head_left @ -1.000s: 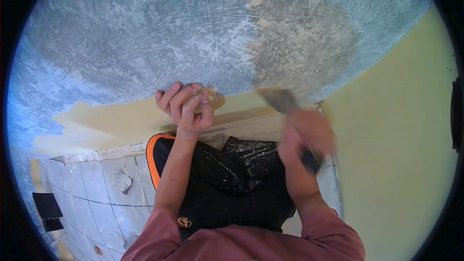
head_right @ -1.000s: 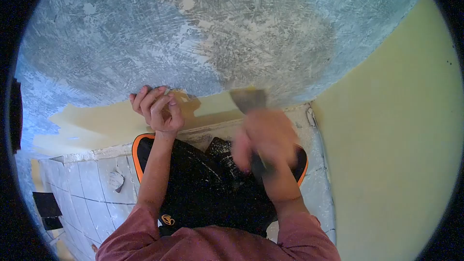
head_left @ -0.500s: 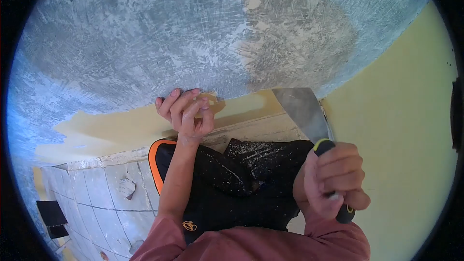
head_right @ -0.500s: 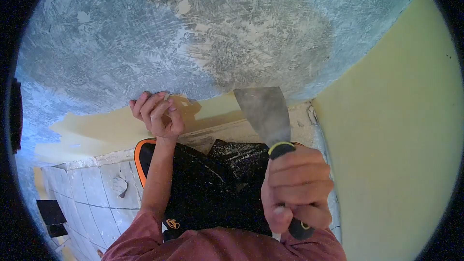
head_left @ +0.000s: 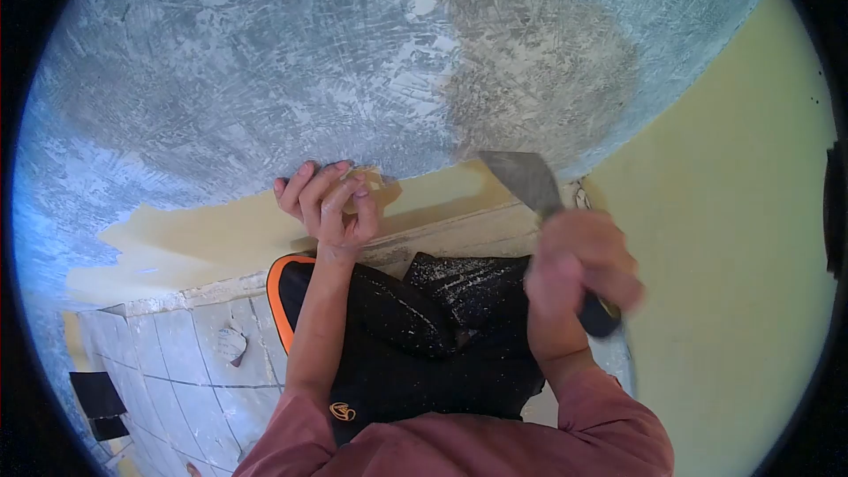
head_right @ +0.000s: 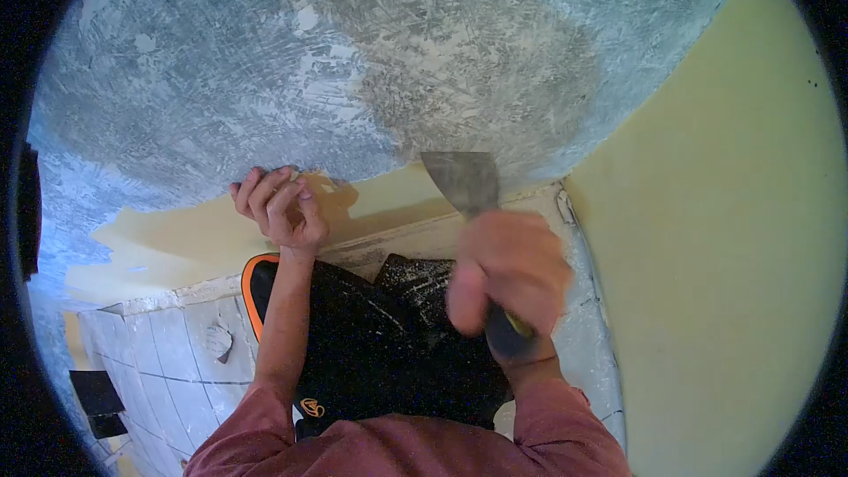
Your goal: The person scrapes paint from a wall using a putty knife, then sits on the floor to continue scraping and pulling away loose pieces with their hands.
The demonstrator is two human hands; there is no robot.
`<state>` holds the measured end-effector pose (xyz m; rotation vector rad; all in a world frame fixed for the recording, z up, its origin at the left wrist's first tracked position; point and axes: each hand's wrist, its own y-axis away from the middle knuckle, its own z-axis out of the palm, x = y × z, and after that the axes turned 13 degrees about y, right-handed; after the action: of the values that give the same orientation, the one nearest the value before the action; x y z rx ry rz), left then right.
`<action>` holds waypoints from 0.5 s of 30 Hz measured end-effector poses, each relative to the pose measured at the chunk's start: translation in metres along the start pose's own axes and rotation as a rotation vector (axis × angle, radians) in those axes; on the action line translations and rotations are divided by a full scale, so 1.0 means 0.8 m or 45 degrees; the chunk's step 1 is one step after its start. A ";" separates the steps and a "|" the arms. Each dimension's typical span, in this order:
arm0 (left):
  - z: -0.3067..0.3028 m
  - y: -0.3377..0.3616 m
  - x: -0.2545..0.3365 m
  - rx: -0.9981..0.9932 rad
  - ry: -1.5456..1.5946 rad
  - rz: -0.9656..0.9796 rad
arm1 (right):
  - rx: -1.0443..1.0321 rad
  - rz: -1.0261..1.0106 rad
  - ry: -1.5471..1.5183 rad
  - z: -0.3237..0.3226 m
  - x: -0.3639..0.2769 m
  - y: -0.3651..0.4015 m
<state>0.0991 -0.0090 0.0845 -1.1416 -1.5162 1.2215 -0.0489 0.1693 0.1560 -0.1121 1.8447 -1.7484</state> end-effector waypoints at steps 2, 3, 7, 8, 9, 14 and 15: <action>0.001 0.000 -0.002 0.010 -0.012 -0.006 | 0.246 -0.145 -0.410 -0.006 -0.011 -0.004; 0.001 -0.002 -0.001 0.016 -0.014 -0.001 | 0.237 -0.144 -0.413 -0.012 -0.012 -0.011; 0.001 0.000 0.000 0.017 0.005 -0.003 | -0.004 0.093 -0.036 0.011 0.005 0.000; 0.001 -0.002 -0.002 0.015 0.004 0.003 | -0.181 0.090 0.052 -0.009 -0.010 -0.018; 0.001 -0.002 -0.001 0.011 0.004 0.004 | -0.365 0.090 0.139 -0.022 -0.021 -0.024; 0.001 0.000 0.002 0.009 0.001 -0.017 | -0.675 0.864 1.275 -0.029 -0.014 0.034; 0.001 0.000 0.002 0.019 0.004 -0.012 | -0.310 0.475 0.680 0.010 0.026 0.034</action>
<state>0.0977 -0.0074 0.0844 -1.1247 -1.5062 1.2224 -0.0535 0.1561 0.1237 0.6227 2.2644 -1.3678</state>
